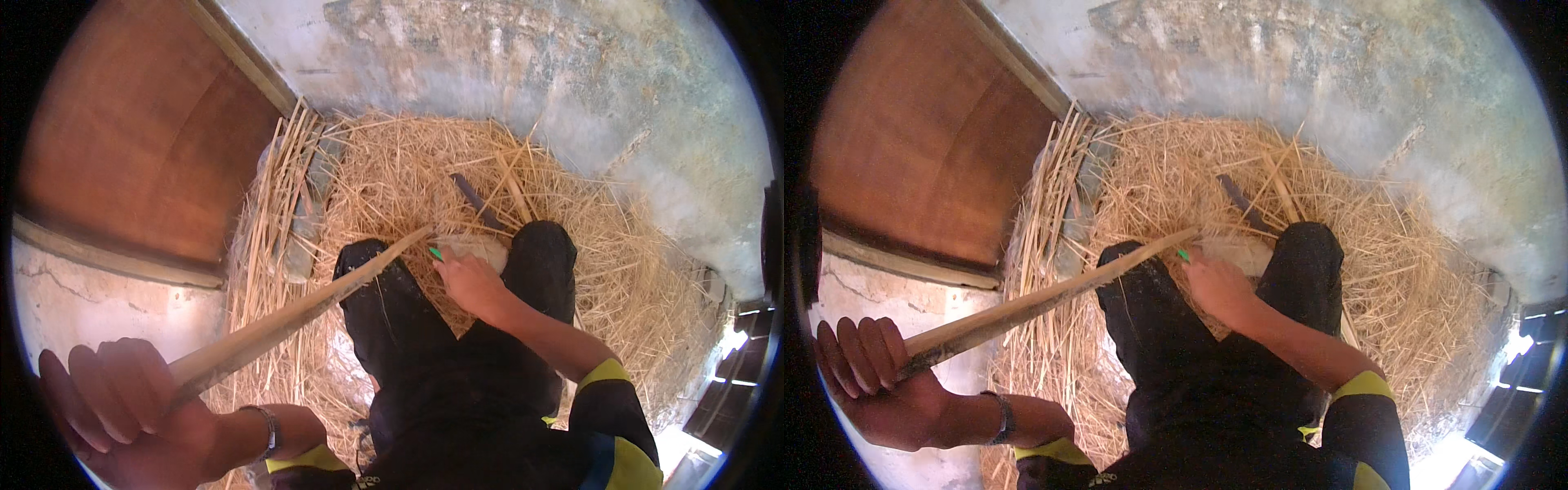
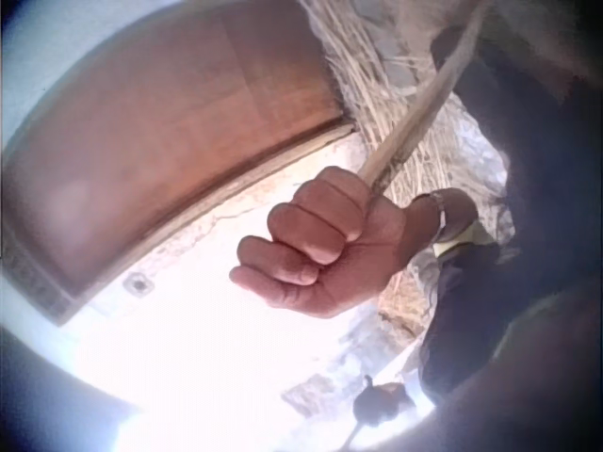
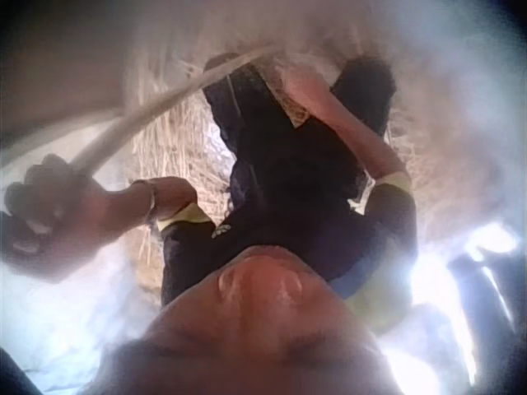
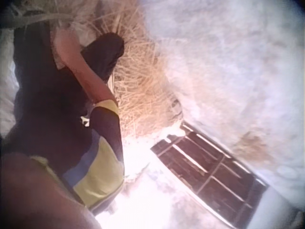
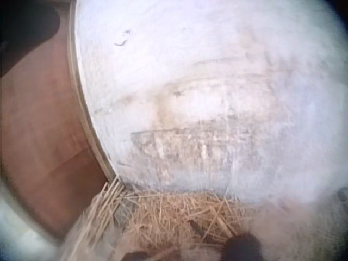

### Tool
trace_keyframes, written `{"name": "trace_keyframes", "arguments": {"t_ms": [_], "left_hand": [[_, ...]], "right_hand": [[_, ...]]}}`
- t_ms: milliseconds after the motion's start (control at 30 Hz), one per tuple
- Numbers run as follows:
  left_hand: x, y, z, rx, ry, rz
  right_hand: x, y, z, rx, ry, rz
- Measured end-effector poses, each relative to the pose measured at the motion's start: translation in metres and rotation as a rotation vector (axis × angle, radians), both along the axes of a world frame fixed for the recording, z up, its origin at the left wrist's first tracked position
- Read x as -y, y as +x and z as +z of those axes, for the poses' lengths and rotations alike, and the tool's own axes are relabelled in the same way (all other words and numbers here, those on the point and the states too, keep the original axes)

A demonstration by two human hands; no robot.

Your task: The person sits on a straw-covered floor and uses a green utility knife to shave and smooth a long, thin bamboo stick. They hold the stick with their left hand and repeatedly scrape the blade along its length with their right hand, occasionally rotating the stick to work on different sides.

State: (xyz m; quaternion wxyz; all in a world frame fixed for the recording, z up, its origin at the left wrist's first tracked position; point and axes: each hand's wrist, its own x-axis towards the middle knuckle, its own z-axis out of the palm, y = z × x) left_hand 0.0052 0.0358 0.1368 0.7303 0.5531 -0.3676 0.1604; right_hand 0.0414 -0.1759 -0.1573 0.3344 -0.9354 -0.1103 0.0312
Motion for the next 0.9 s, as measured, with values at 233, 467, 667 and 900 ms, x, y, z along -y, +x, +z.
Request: {"name": "trace_keyframes", "arguments": {"t_ms": [233,467,667,900], "left_hand": [[0.035,0.019,-0.002,0.115,-0.192,1.336],[0.018,0.010,-0.008,0.193,0.122,1.593],[-0.017,-0.002,-0.009,0.345,0.344,1.746],[-0.047,-0.012,-0.019,0.499,0.755,2.026]], "right_hand": [[-0.028,-0.010,0.058,-0.079,0.142,0.065],[0.003,-0.004,0.021,0.023,0.067,-0.031],[-0.012,-0.012,0.079,-0.083,0.155,0.058],[-0.014,-0.006,0.075,0.004,0.162,0.061]]}}
